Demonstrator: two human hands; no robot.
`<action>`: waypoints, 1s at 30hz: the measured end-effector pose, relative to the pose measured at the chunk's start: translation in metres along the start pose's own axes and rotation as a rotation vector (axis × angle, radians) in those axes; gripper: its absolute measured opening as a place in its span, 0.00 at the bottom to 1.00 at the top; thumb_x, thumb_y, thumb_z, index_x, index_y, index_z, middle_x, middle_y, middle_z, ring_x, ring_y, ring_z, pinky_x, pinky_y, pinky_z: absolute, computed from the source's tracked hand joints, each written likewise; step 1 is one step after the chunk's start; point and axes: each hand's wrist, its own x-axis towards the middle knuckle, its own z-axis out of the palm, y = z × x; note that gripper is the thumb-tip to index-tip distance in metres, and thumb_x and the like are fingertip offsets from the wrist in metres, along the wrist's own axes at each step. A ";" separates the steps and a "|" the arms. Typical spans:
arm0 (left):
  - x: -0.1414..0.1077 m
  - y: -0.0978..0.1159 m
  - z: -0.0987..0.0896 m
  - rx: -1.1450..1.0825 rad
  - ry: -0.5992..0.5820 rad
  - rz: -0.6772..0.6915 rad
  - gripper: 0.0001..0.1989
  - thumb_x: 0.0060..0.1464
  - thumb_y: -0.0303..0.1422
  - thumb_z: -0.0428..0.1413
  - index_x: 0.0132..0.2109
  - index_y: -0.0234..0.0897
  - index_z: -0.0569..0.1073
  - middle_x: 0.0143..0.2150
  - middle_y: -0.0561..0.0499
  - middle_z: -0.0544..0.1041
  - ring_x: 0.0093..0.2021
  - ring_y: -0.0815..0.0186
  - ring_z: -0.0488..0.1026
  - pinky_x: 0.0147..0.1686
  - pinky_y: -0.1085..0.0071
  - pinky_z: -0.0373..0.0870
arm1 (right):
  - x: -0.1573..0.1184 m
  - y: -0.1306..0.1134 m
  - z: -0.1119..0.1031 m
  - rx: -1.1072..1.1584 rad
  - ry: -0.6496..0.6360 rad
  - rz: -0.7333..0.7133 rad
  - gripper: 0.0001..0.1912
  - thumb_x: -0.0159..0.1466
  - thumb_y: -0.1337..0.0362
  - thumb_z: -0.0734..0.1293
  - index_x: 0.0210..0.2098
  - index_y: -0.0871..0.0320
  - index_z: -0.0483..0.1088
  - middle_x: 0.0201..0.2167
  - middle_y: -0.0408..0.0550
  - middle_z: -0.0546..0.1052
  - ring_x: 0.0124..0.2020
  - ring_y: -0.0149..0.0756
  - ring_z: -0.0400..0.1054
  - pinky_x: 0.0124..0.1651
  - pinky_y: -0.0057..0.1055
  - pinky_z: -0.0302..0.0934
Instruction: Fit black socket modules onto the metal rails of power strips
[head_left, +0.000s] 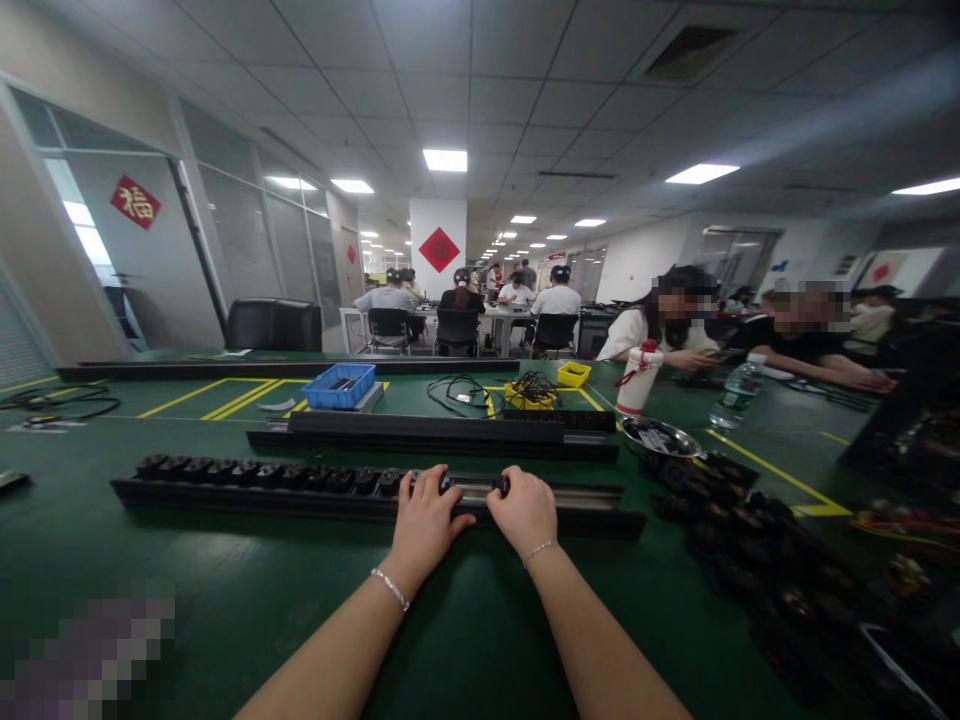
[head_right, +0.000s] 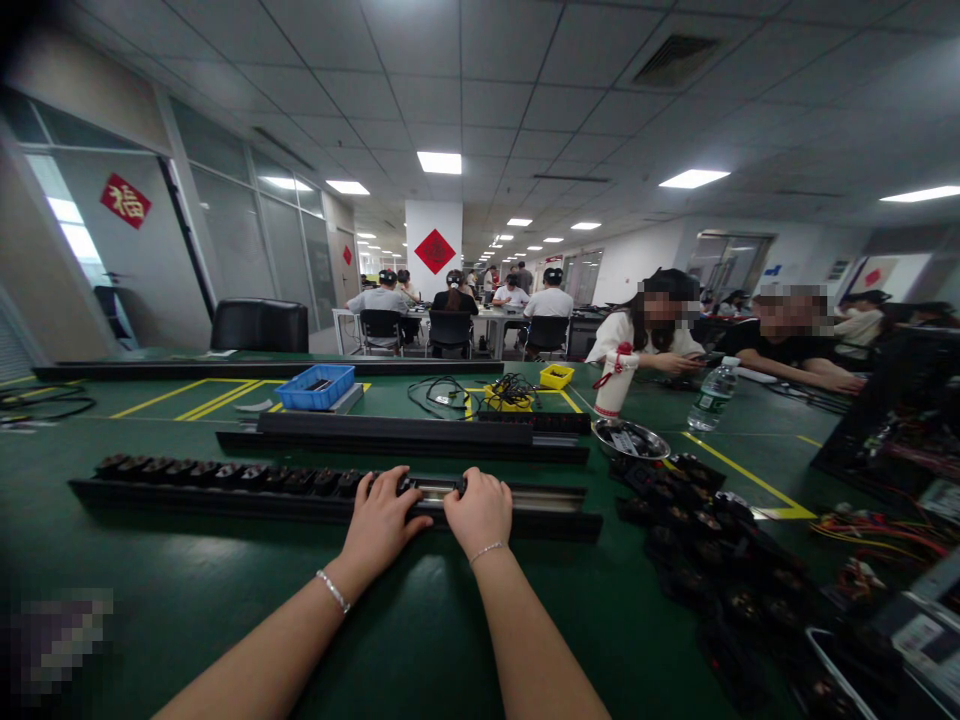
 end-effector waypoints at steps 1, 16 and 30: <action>0.000 0.000 0.000 -0.002 0.002 -0.001 0.15 0.44 0.43 0.59 0.40 0.44 0.73 0.54 0.44 0.66 0.54 0.54 0.61 0.57 0.49 0.49 | 0.000 0.000 0.000 0.000 0.003 -0.001 0.08 0.53 0.64 0.60 0.33 0.57 0.68 0.31 0.47 0.74 0.38 0.37 0.66 0.44 0.33 0.50; 0.002 0.005 0.002 -0.023 0.015 -0.022 0.12 0.44 0.42 0.60 0.35 0.42 0.73 0.54 0.45 0.66 0.55 0.54 0.61 0.58 0.47 0.47 | 0.006 0.008 -0.002 0.016 -0.064 0.014 0.09 0.53 0.65 0.60 0.34 0.57 0.67 0.32 0.48 0.73 0.37 0.36 0.65 0.39 0.28 0.53; 0.001 0.005 0.001 -0.009 0.004 -0.013 0.13 0.44 0.43 0.59 0.36 0.42 0.73 0.54 0.44 0.65 0.55 0.55 0.61 0.58 0.48 0.47 | 0.004 0.013 -0.009 -0.024 -0.061 0.009 0.09 0.54 0.64 0.61 0.34 0.57 0.68 0.31 0.46 0.74 0.37 0.36 0.65 0.44 0.32 0.51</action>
